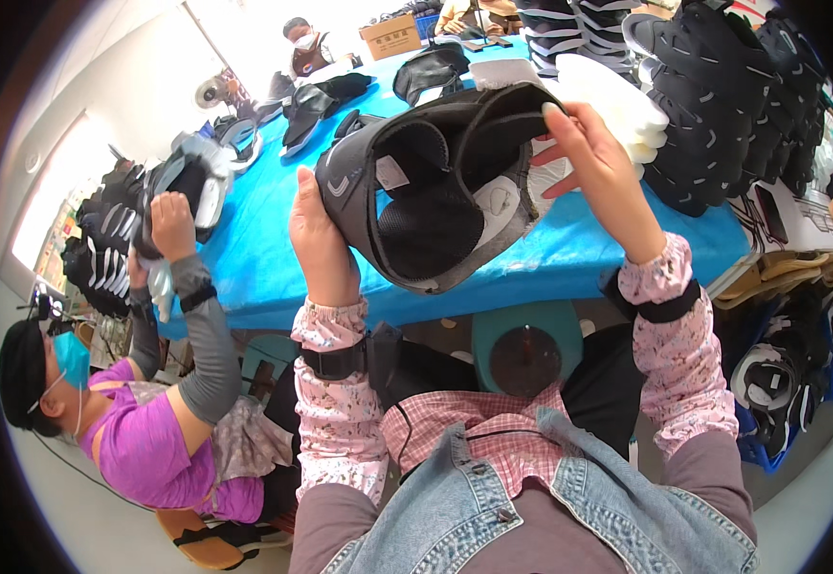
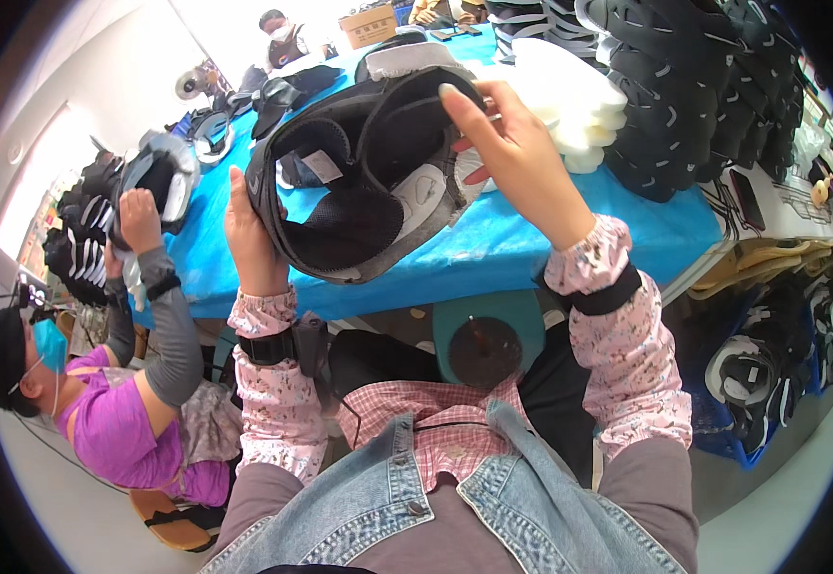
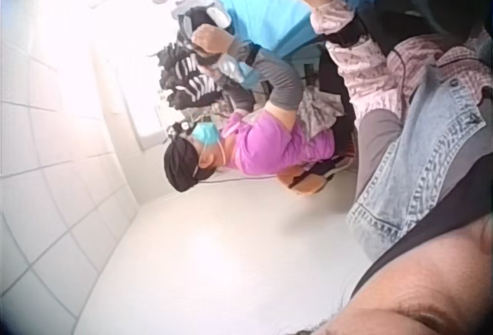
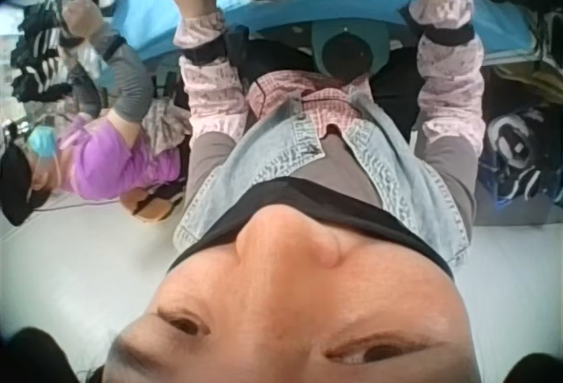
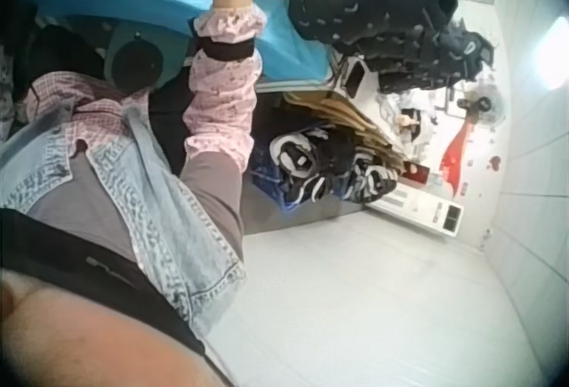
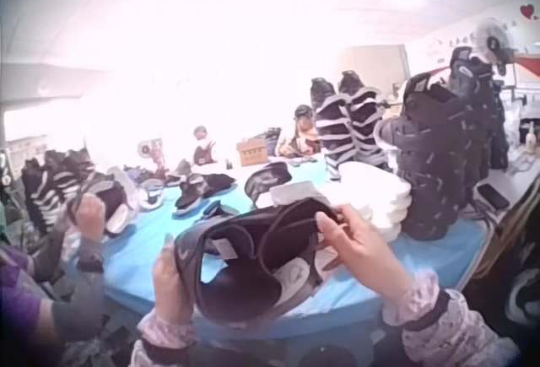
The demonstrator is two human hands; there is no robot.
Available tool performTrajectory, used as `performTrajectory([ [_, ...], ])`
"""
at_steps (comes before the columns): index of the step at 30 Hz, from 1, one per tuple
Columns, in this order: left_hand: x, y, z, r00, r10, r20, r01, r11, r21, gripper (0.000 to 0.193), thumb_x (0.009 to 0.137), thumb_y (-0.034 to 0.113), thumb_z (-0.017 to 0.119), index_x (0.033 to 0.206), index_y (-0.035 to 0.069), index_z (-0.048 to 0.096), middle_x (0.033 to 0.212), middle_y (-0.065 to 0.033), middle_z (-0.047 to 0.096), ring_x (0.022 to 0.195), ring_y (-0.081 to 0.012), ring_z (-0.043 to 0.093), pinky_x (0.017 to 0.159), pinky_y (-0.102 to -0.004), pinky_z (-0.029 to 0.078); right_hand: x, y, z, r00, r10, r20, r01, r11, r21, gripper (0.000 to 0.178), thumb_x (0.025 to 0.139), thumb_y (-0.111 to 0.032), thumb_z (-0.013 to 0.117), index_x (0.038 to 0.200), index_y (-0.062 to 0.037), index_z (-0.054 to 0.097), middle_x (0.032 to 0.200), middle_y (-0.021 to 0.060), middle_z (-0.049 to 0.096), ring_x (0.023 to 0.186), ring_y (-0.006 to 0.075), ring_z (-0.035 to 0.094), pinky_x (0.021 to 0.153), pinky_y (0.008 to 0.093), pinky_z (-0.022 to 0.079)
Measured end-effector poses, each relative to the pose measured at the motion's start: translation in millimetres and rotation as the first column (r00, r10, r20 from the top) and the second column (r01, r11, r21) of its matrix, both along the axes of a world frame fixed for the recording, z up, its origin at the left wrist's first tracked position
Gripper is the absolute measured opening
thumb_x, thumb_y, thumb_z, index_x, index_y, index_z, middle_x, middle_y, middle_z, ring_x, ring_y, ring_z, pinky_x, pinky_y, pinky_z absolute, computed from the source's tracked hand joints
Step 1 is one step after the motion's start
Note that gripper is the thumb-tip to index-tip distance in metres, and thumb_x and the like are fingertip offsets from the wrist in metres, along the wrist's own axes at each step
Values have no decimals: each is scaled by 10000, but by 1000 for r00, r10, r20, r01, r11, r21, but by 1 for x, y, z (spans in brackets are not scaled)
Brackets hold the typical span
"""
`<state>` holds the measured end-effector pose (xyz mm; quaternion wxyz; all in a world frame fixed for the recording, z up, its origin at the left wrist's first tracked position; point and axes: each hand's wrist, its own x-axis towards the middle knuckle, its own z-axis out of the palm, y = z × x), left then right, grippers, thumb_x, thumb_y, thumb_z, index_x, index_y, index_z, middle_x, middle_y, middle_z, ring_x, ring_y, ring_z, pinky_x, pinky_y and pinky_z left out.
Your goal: The person assembles shoe components by hand, first checking the interior of a black shoe upper, turning it over to inspect the outer surface, and then picking up a white foam midsole and pressing it into the shoe upper while seated at a production table.
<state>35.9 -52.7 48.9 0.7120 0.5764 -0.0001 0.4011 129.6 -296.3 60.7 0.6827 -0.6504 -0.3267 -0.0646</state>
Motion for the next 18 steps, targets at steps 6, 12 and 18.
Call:
performTrajectory([
  [6, -12, -2, 0, 999, -52, -13, 53, 989, 137, 308, 935, 331, 556, 914, 28, 602, 831, 26, 600, 732, -27, 503, 664, -167, 400, 15, 12, -15, 968, 249, -39, -244, 964, 110, 298, 895, -196, 575, 1116, 2, 544, 982, 57, 596, 857, 100, 589, 713, 231, 523],
  [12, -30, 35, -25, 976, -111, -188, 103, 993, -50, 416, 928, 455, 510, 840, 51, 561, 689, 11, 519, 578, -61, 473, 540, -201, 385, -1, -5, -38, 973, 233, -8, -233, 972, -27, 248, 724, 85, 468, 924, 17, 597, 1024, 58, 565, 946, 116, 537, 847, 230, 417],
  [18, -44, 32, -45, 962, -46, -268, 21, 995, -96, 439, 928, 473, 495, 879, 45, 581, 687, 11, 530, 563, -63, 474, 531, -202, 386, -2, -4, -51, 983, 160, 91, -142, 973, -182, 196, 702, 75, 485, 818, 13, 631, 984, 87, 575, 912, 167, 569, 796, 258, 454],
])
